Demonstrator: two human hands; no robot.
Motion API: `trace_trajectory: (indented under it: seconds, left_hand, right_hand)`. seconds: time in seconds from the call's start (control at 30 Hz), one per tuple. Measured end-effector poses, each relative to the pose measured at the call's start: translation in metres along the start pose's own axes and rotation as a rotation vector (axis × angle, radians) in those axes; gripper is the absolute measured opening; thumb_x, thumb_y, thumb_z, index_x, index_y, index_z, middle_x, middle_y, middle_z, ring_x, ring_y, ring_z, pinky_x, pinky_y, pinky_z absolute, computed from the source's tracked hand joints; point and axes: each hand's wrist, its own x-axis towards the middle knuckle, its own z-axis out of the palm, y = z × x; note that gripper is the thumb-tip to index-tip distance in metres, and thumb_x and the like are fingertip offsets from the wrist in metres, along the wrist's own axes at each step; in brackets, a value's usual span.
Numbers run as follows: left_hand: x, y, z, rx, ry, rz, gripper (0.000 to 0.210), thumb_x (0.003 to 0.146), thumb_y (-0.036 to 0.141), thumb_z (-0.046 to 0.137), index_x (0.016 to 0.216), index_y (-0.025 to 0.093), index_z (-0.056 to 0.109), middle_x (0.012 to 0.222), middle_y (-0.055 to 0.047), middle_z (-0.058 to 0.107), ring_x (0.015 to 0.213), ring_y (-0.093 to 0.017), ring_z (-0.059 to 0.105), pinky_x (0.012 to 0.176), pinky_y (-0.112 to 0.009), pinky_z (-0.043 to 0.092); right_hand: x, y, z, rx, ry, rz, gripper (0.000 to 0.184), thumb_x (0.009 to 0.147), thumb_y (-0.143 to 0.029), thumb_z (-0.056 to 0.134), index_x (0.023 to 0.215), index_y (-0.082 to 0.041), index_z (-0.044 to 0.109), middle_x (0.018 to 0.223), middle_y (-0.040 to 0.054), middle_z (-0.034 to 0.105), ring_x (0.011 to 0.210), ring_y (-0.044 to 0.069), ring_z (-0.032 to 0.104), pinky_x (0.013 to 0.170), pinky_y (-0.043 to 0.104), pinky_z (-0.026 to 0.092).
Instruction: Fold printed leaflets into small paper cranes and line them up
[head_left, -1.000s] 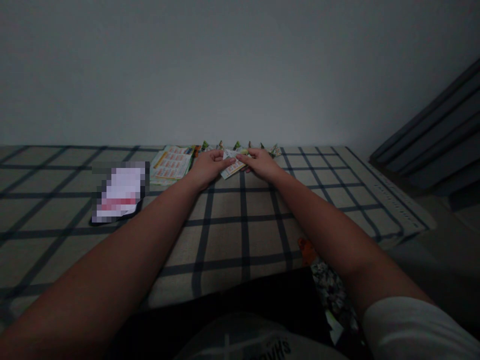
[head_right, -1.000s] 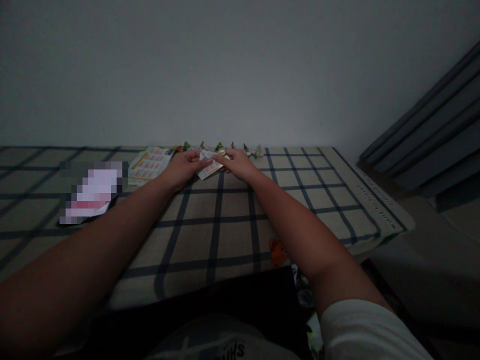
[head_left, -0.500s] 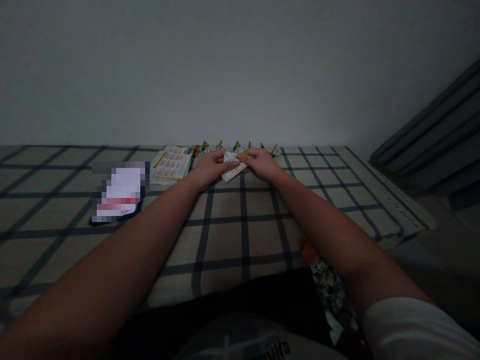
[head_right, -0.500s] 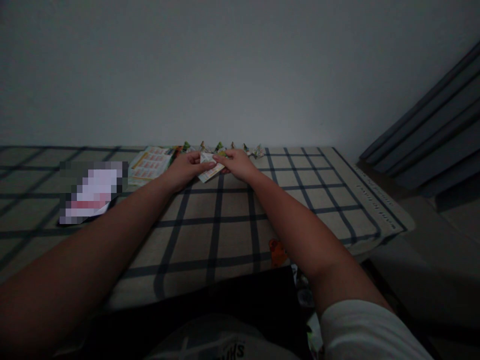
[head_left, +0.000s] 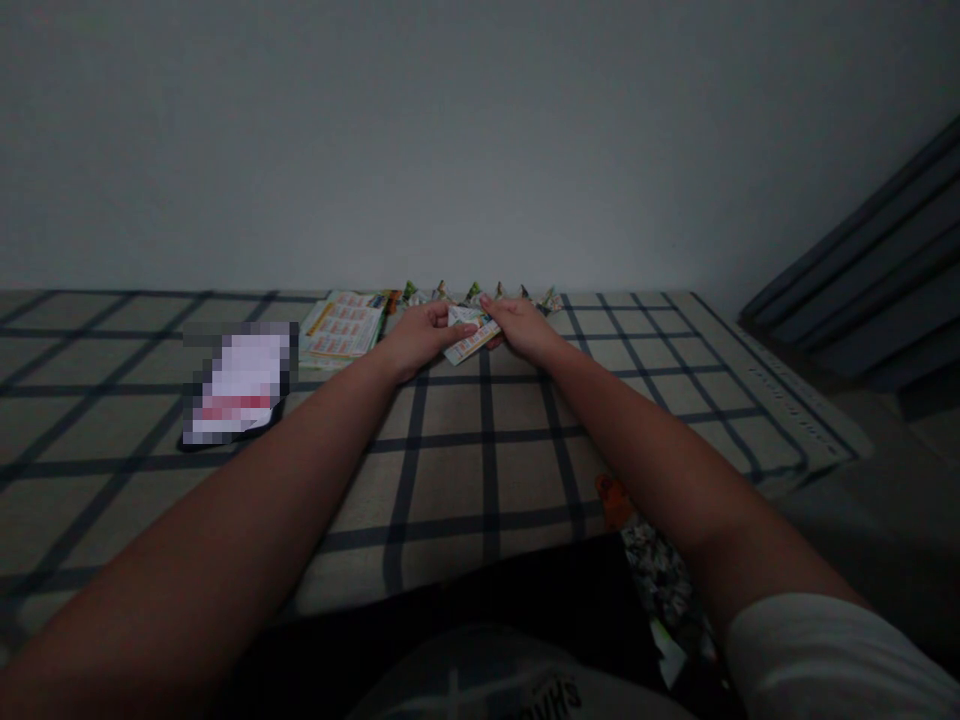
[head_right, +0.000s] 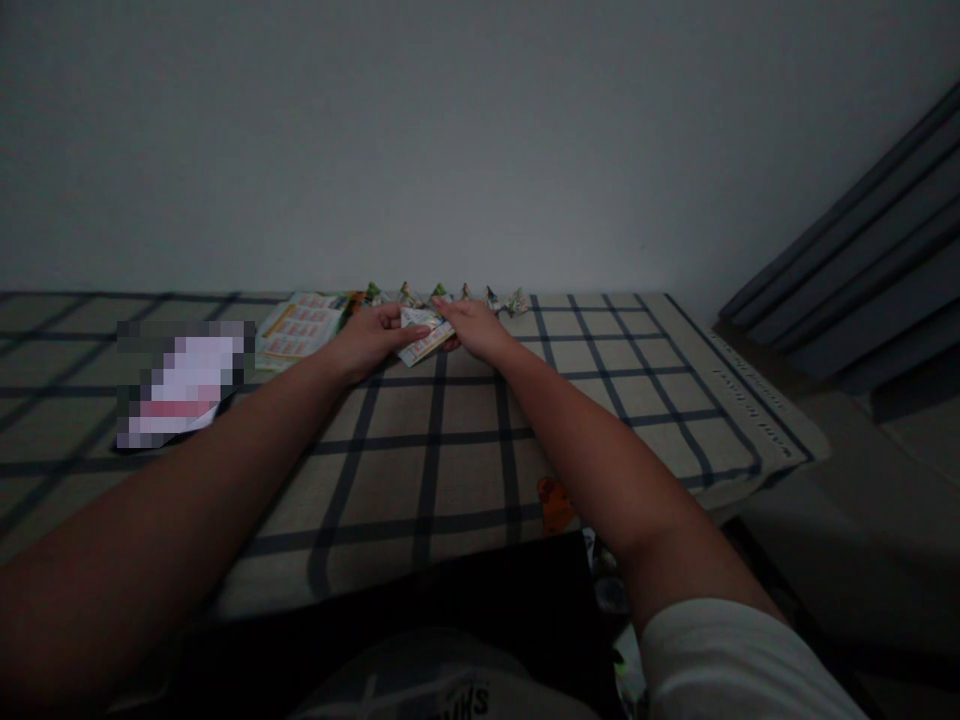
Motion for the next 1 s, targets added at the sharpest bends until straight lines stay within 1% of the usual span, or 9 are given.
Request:
trace_trajectory:
  seconds: [0.17, 0.23, 0.33, 0.4, 0.47, 0.63, 0.73, 0.83, 1.0]
  left_hand:
    - [0.000, -0.001, 0.000, -0.007, 0.024, 0.004, 0.046, 0.067, 0.051, 0.089, 0.088, 0.014, 0.073, 0.085, -0.008, 0.077, 0.068, -0.017, 0.068, 0.064, -0.029, 0.051]
    - [0.001, -0.002, -0.001, -0.002, 0.036, 0.005, 0.045, 0.068, 0.052, 0.088, 0.085, 0.013, 0.073, 0.082, -0.008, 0.076, 0.067, -0.017, 0.067, 0.064, -0.029, 0.049]
    - [0.001, -0.004, -0.001, -0.002, 0.050, 0.008, 0.040, 0.070, 0.050, 0.086, 0.083, 0.014, 0.073, 0.078, -0.007, 0.075, 0.066, -0.017, 0.066, 0.063, -0.028, 0.047]
    - [0.002, -0.005, -0.002, -0.004, 0.055, 0.005, 0.036, 0.072, 0.048, 0.085, 0.081, 0.015, 0.073, 0.078, -0.006, 0.074, 0.065, -0.016, 0.064, 0.061, -0.028, 0.046]
    - [0.002, -0.006, -0.002, -0.021, 0.054, 0.006, 0.034, 0.072, 0.046, 0.084, 0.082, 0.015, 0.073, 0.079, -0.006, 0.074, 0.065, -0.016, 0.064, 0.061, -0.028, 0.046]
    - [0.003, -0.005, -0.002, -0.083, 0.043, 0.015, 0.035, 0.071, 0.043, 0.086, 0.086, 0.014, 0.075, 0.081, -0.007, 0.075, 0.069, -0.017, 0.066, 0.067, -0.029, 0.050]
    - [0.001, -0.003, -0.001, -0.140, 0.017, 0.009, 0.040, 0.067, 0.039, 0.090, 0.095, 0.014, 0.076, 0.089, -0.008, 0.078, 0.074, -0.018, 0.069, 0.071, -0.029, 0.052]
    - [-0.001, -0.001, 0.000, -0.131, -0.017, 0.000, 0.047, 0.064, 0.034, 0.093, 0.103, 0.014, 0.076, 0.097, -0.009, 0.079, 0.079, -0.018, 0.072, 0.075, -0.030, 0.054]
    - [-0.001, 0.001, 0.000, -0.121, -0.038, -0.010, 0.046, 0.067, 0.033, 0.092, 0.105, 0.014, 0.074, 0.097, -0.009, 0.080, 0.079, -0.018, 0.072, 0.075, -0.030, 0.056]
  right_hand:
    - [0.001, 0.003, -0.002, -0.014, -0.007, -0.012, 0.057, 0.098, -0.063, 0.055, 0.066, -0.016, 0.062, 0.056, -0.0001, 0.060, 0.050, 0.009, 0.053, 0.050, 0.020, 0.045]
    - [-0.001, 0.001, -0.004, -0.046, -0.028, -0.016, 0.049, 0.095, -0.058, 0.063, 0.070, -0.015, 0.066, 0.059, 0.0004, 0.063, 0.053, 0.009, 0.055, 0.051, 0.020, 0.046]
    - [-0.005, -0.003, -0.005, -0.084, -0.039, -0.025, 0.031, 0.085, -0.044, 0.079, 0.081, -0.015, 0.070, 0.070, 0.0009, 0.068, 0.059, 0.010, 0.060, 0.054, 0.020, 0.048]
    - [-0.006, -0.006, -0.005, -0.086, -0.029, -0.027, 0.026, 0.083, -0.038, 0.081, 0.084, -0.014, 0.071, 0.075, 0.0017, 0.070, 0.061, 0.011, 0.061, 0.056, 0.021, 0.050]
    - [-0.006, -0.007, -0.004, -0.076, -0.026, -0.022, 0.023, 0.086, -0.036, 0.078, 0.085, -0.014, 0.070, 0.076, 0.0026, 0.070, 0.061, 0.011, 0.061, 0.057, 0.022, 0.050]
    - [-0.004, -0.004, -0.002, -0.017, -0.055, -0.022, 0.019, 0.090, -0.031, 0.074, 0.085, -0.014, 0.069, 0.075, 0.0021, 0.069, 0.061, 0.010, 0.059, 0.057, 0.021, 0.050]
    - [-0.001, 0.001, -0.004, 0.004, -0.050, -0.038, 0.017, 0.090, -0.029, 0.073, 0.084, -0.014, 0.068, 0.073, 0.0009, 0.068, 0.060, 0.010, 0.059, 0.056, 0.021, 0.049]
    - [0.001, 0.004, -0.005, -0.003, -0.025, -0.035, 0.020, 0.091, -0.030, 0.072, 0.079, -0.014, 0.065, 0.068, -0.0001, 0.065, 0.057, 0.010, 0.058, 0.054, 0.020, 0.048]
    - [0.000, 0.002, -0.001, 0.029, 0.015, -0.017, 0.026, 0.097, -0.033, 0.067, 0.078, -0.015, 0.064, 0.065, -0.0006, 0.063, 0.054, 0.009, 0.055, 0.052, 0.020, 0.047]
